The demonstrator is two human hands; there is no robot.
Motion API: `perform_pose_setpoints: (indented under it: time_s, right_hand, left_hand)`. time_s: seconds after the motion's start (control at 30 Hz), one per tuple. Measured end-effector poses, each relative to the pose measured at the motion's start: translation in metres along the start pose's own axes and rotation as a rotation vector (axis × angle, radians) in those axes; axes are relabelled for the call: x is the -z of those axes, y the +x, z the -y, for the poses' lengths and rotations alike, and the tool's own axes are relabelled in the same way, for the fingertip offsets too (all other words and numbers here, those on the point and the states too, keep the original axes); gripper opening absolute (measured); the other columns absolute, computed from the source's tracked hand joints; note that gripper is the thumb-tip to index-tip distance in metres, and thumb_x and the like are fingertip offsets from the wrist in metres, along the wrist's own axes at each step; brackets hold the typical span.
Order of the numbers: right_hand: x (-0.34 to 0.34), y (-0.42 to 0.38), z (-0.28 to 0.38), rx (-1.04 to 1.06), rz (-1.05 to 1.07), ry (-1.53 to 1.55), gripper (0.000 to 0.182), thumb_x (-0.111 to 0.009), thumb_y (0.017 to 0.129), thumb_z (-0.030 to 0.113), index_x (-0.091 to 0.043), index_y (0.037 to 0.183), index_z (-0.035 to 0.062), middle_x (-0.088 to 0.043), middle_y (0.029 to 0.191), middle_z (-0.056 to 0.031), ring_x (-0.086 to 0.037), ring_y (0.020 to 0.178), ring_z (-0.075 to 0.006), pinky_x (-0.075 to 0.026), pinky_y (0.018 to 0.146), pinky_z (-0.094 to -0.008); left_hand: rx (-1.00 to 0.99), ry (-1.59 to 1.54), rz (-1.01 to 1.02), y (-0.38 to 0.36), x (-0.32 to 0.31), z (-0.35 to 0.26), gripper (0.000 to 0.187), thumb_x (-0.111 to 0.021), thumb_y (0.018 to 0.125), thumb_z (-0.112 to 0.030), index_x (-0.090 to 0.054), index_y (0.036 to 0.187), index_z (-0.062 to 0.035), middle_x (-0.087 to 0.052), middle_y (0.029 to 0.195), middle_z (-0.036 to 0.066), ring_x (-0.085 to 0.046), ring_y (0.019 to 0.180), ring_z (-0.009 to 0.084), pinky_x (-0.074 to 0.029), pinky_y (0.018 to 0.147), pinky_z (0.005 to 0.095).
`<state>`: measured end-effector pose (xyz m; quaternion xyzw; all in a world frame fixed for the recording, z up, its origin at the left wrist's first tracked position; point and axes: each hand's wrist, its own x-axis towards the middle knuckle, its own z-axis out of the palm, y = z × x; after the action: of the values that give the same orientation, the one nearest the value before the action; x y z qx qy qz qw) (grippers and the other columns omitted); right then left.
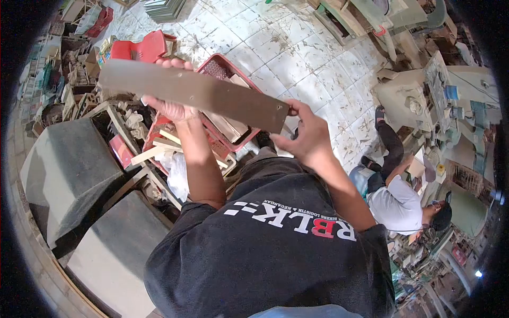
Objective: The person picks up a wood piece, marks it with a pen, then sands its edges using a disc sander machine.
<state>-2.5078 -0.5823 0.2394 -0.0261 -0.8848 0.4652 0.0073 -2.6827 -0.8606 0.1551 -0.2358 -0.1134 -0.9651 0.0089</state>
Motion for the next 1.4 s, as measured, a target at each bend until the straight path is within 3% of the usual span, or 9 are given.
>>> perform_pose_setpoints:
  time_s: [0.03, 0.17, 0.23, 0.3, 0.47, 0.83, 0.9, 1.0, 1.4]
  right_hand:
    - [0.007, 0.007, 0.000, -0.114, 0.088, 0.047, 0.078, -0.091, 0.070, 0.027, -0.058, 0.135, -0.0002, -0.074, 0.114, -0.0209, -0.073, 0.108, -0.0318, -0.057, 0.095, -0.0392]
    - [0.023, 0.030, -0.035, -0.264, 0.223, 0.239, 0.071, -0.090, 0.074, 0.028, -0.062, 0.131, -0.0037, -0.076, 0.112, -0.0138, -0.072, 0.099, -0.0228, -0.055, 0.090, -0.0352]
    - [0.027, 0.037, -0.043, -0.209, 0.213, 0.321, 0.066, -0.087, 0.079, 0.027, -0.062, 0.132, -0.0046, -0.075, 0.107, -0.0102, -0.066, 0.084, -0.0155, -0.052, 0.070, -0.0302]
    - [0.039, 0.046, -0.037, -0.576, 0.348, 0.533, 0.060, -0.080, 0.083, 0.013, -0.059, 0.138, -0.0024, -0.070, 0.103, -0.0019, -0.045, 0.060, -0.0023, -0.034, 0.050, -0.0191]
    - [0.050, 0.057, -0.057, -0.697, 0.450, 0.751, 0.040, -0.070, 0.094, 0.013, -0.060, 0.130, -0.0004, -0.070, 0.108, -0.0101, -0.033, 0.049, 0.0022, -0.026, 0.040, -0.0165]
    - [0.063, 0.065, -0.082, -0.763, 0.507, 0.869, 0.030, -0.072, 0.093, 0.024, -0.065, 0.112, 0.0016, -0.071, 0.106, -0.0122, -0.033, 0.049, 0.0030, -0.030, 0.039, -0.0144]
    - [0.064, 0.067, -0.078, -0.756, 0.530, 0.893, 0.014, -0.067, 0.097, 0.018, -0.054, 0.096, 0.0118, -0.060, 0.091, 0.0005, -0.033, 0.050, 0.0047, -0.027, 0.039, -0.0136]
    - [0.064, 0.066, -0.079, -0.742, 0.535, 0.899, 0.015, -0.066, 0.098, 0.018, -0.052, 0.093, 0.0131, -0.058, 0.089, 0.0011, -0.033, 0.050, 0.0047, -0.027, 0.039, -0.0136]
    - [0.068, 0.059, -0.065, -0.760, 0.479, 0.856, 0.018, -0.064, 0.096, 0.014, -0.052, 0.109, 0.0100, -0.060, 0.092, -0.0017, -0.033, 0.052, 0.0015, -0.027, 0.040, -0.0163]
  left_hand:
    - [0.000, -0.003, -0.002, 0.002, -0.002, 0.004, 0.094, -0.083, 0.081, -0.057, -0.047, 0.146, 0.0004, -0.058, 0.144, 0.015, -0.051, 0.136, 0.0326, -0.035, 0.121, 0.0579]
    - [0.082, 0.076, -0.230, 0.002, -0.003, 0.020, 0.097, -0.088, 0.075, -0.055, -0.049, 0.146, -0.0016, -0.063, 0.138, 0.016, -0.050, 0.137, 0.0365, -0.036, 0.119, 0.0612]
    - [0.105, 0.237, -0.357, 0.000, -0.009, 0.026, 0.100, -0.089, 0.074, -0.054, -0.047, 0.147, -0.0011, -0.057, 0.146, 0.019, -0.043, 0.146, 0.0397, -0.030, 0.123, 0.0641]
    - [0.131, 0.245, -0.353, 0.001, -0.010, 0.031, 0.092, -0.088, 0.074, -0.054, -0.052, 0.144, -0.0069, -0.058, 0.146, 0.018, -0.050, 0.139, 0.0406, -0.037, 0.119, 0.0657]
    - [0.170, 0.296, -0.367, 0.005, -0.006, 0.043, 0.095, -0.087, 0.076, -0.053, -0.046, 0.146, -0.0040, -0.059, 0.142, 0.020, -0.053, 0.135, 0.0415, -0.038, 0.119, 0.0636]
    - [0.308, 0.406, -0.431, -0.004, -0.009, 0.052, 0.099, -0.068, 0.086, -0.070, -0.040, 0.152, -0.0025, -0.057, 0.146, 0.019, -0.051, 0.138, 0.0381, -0.037, 0.121, 0.0554]
    - [0.304, 0.497, -0.448, -0.005, -0.018, 0.053, 0.101, -0.059, 0.088, -0.075, -0.039, 0.154, -0.0012, -0.057, 0.147, 0.016, -0.050, 0.140, 0.0361, -0.037, 0.120, 0.0542]
    - [0.303, 0.511, -0.458, -0.005, -0.020, 0.055, 0.099, -0.052, 0.093, -0.075, -0.039, 0.154, 0.0023, -0.054, 0.149, 0.018, -0.047, 0.142, 0.0371, -0.036, 0.120, 0.0539]
    - [0.267, 0.419, -0.454, -0.006, -0.011, 0.061, 0.101, -0.054, 0.090, -0.078, -0.046, 0.147, 0.0051, -0.056, 0.145, 0.021, -0.050, 0.139, 0.0363, -0.039, 0.119, 0.0514]
